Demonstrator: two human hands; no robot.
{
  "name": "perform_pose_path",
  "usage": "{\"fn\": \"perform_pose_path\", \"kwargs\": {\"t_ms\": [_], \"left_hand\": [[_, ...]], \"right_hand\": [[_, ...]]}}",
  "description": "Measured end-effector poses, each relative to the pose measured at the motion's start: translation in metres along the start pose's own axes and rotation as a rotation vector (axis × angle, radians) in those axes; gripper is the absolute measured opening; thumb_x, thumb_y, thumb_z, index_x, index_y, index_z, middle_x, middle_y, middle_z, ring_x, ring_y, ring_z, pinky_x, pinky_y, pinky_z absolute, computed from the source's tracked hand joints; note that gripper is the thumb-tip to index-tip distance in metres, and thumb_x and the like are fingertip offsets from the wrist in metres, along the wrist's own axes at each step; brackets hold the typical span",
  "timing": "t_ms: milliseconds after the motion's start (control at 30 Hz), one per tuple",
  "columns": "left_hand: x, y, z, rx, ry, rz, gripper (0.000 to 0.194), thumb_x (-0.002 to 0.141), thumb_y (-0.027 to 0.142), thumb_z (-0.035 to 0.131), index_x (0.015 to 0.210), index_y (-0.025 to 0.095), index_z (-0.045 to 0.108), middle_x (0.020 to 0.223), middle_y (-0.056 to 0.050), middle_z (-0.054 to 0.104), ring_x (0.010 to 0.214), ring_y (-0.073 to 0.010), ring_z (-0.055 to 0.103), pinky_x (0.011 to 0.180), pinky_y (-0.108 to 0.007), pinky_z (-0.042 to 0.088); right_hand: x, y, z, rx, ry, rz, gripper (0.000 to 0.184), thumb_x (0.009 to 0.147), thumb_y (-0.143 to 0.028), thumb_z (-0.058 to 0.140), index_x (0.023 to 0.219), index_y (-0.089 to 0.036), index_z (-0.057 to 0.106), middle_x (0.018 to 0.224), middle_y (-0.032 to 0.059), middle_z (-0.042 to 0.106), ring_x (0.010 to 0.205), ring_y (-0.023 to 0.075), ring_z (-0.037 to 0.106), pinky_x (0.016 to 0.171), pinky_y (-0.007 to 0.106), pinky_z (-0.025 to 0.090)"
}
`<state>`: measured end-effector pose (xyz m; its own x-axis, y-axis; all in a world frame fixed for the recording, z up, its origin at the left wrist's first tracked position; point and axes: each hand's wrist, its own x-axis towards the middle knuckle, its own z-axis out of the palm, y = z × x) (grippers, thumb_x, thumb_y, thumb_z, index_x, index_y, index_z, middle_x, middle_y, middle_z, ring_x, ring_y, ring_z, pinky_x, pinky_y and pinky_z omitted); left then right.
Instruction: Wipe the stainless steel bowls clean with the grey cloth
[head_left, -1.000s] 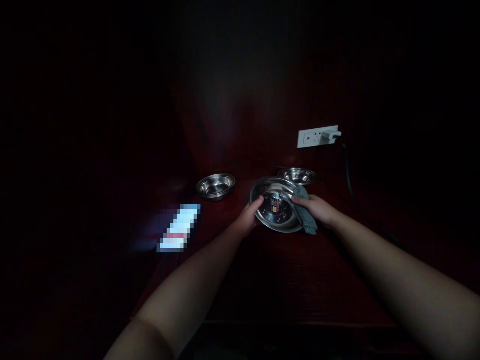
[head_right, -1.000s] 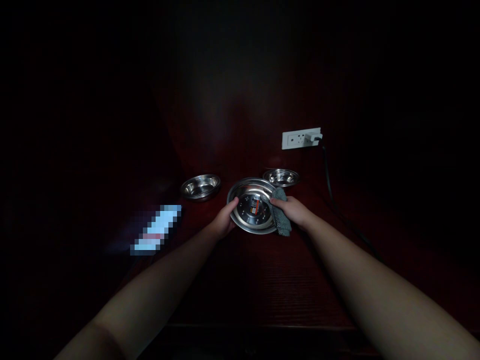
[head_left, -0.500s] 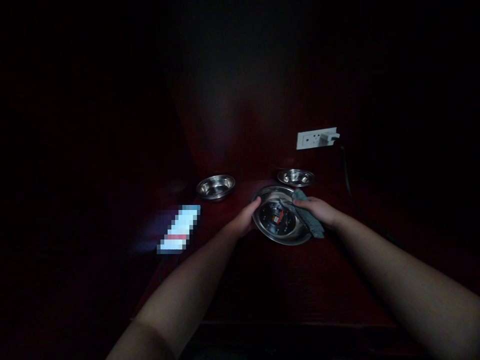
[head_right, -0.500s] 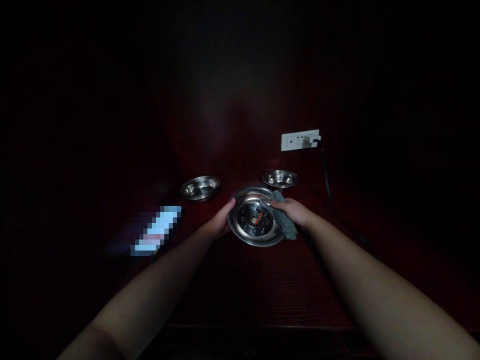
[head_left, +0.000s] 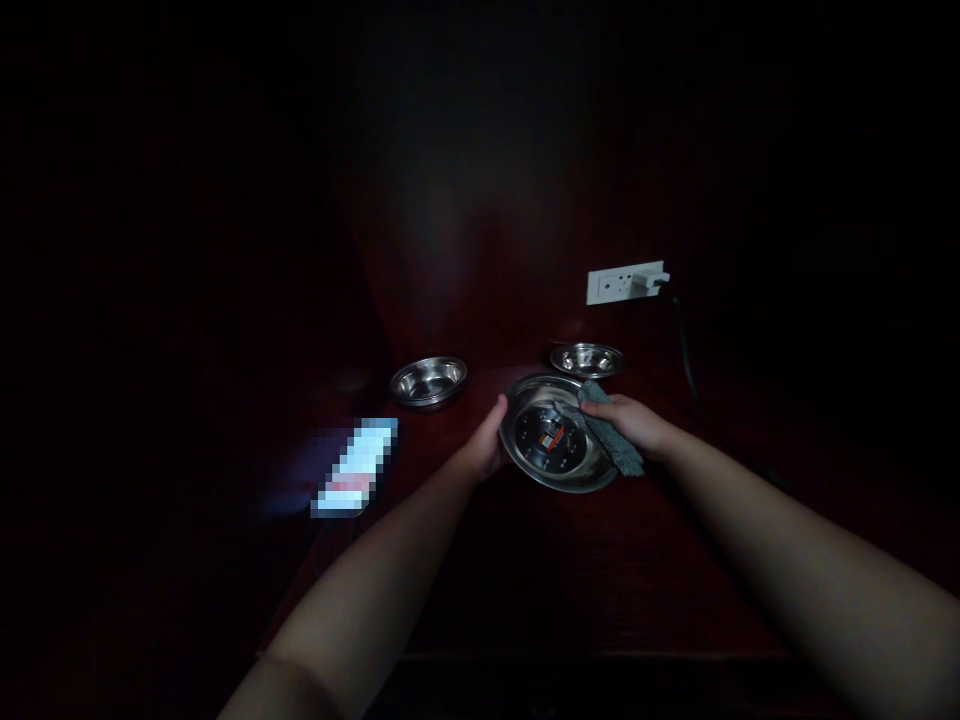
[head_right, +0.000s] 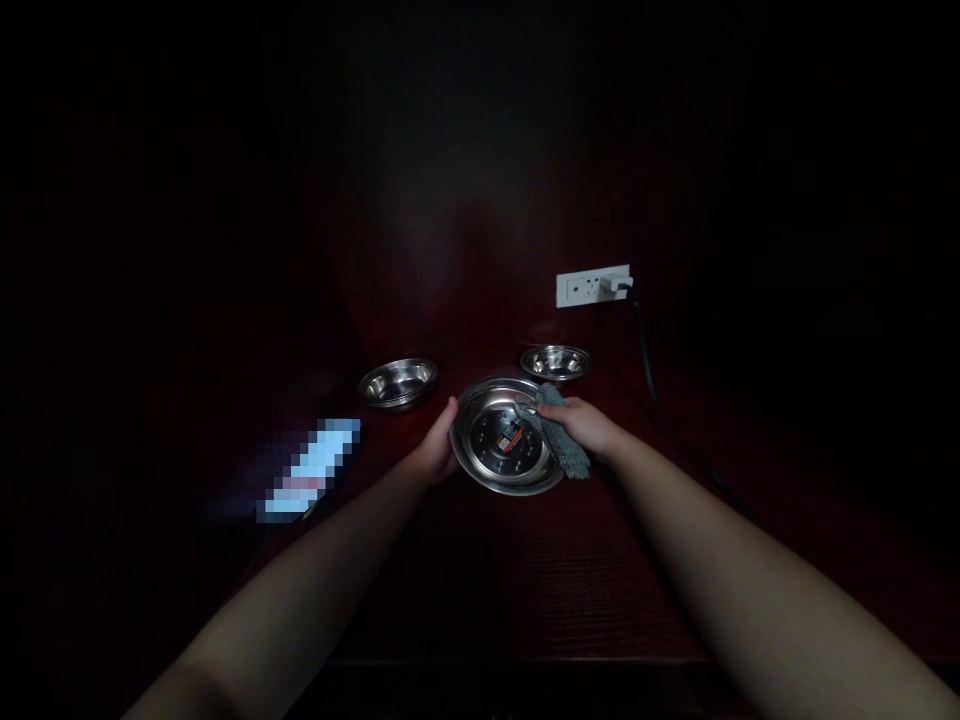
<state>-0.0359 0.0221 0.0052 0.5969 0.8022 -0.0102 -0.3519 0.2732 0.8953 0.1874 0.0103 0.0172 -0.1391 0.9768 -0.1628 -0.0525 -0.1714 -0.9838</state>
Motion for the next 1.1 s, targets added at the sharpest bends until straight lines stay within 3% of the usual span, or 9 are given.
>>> {"fn": "perform_pose_path", "kwargs": {"t_ms": [167,267,467,700,933,1100], "left_hand": [[-0.003,0.002,0.013,-0.009,0.140,0.283,0.057,0.075,0.047,0.056,0.128,0.029,0.040,0.130,-0.006,0.049,0.117,-0.0274,0.047,0.095,-0.048,0.039],[-0.004,0.001,0.018,0.052,0.172,0.343,0.065,0.071,0.035,0.065,0.129,0.029,0.038,0.128,-0.005,0.051,0.119,-0.0244,0.046,0.100,-0.041,0.036],[-0.001,0.001,0.017,0.083,0.256,0.270,0.068,0.066,0.024,0.068,0.128,0.022,0.040,0.113,-0.008,0.061,0.108,-0.0255,0.054,0.095,-0.041,0.040],[-0.003,0.005,0.011,0.105,0.284,0.171,0.060,0.068,0.031,0.064,0.124,0.020,0.045,0.105,-0.009,0.064,0.085,-0.0237,0.063,0.074,-0.038,0.050],[0.000,0.002,0.004,0.083,0.222,0.153,0.054,0.070,0.038,0.062,0.118,0.014,0.051,0.102,-0.012,0.065,0.084,-0.0244,0.064,0.076,-0.040,0.050],[-0.001,0.001,0.001,0.094,0.154,0.070,0.048,0.074,0.045,0.055,0.111,0.014,0.056,0.101,-0.012,0.066,0.092,-0.0275,0.062,0.080,-0.042,0.049]], "right_hand": [[0.003,-0.001,0.003,0.087,0.165,-0.046,0.015,0.080,-0.026,0.057,0.082,-0.013,0.063,0.072,0.0072,0.071,0.061,0.0182,0.065,0.060,0.029,0.053],[0.004,0.000,0.006,0.085,0.147,-0.048,0.016,0.080,-0.027,0.057,0.083,-0.012,0.064,0.077,0.0080,0.071,0.065,0.0179,0.066,0.066,0.029,0.053],[0.004,0.004,0.006,0.020,0.092,-0.043,0.020,0.079,-0.030,0.059,0.086,-0.013,0.065,0.085,0.0097,0.071,0.071,0.0190,0.067,0.073,0.031,0.052],[0.001,0.001,0.006,0.009,0.084,0.007,0.022,0.077,-0.030,0.061,0.089,-0.012,0.064,0.085,0.0109,0.071,0.071,0.0198,0.067,0.073,0.032,0.053],[0.001,0.000,0.004,-0.013,0.064,0.027,0.025,0.076,-0.031,0.062,0.089,-0.011,0.063,0.085,0.0124,0.071,0.068,0.0198,0.067,0.069,0.032,0.053],[0.001,0.001,0.002,-0.029,0.064,0.042,0.024,0.075,-0.031,0.063,0.088,-0.011,0.064,0.082,0.0111,0.071,0.067,0.0194,0.066,0.066,0.030,0.053]]}}
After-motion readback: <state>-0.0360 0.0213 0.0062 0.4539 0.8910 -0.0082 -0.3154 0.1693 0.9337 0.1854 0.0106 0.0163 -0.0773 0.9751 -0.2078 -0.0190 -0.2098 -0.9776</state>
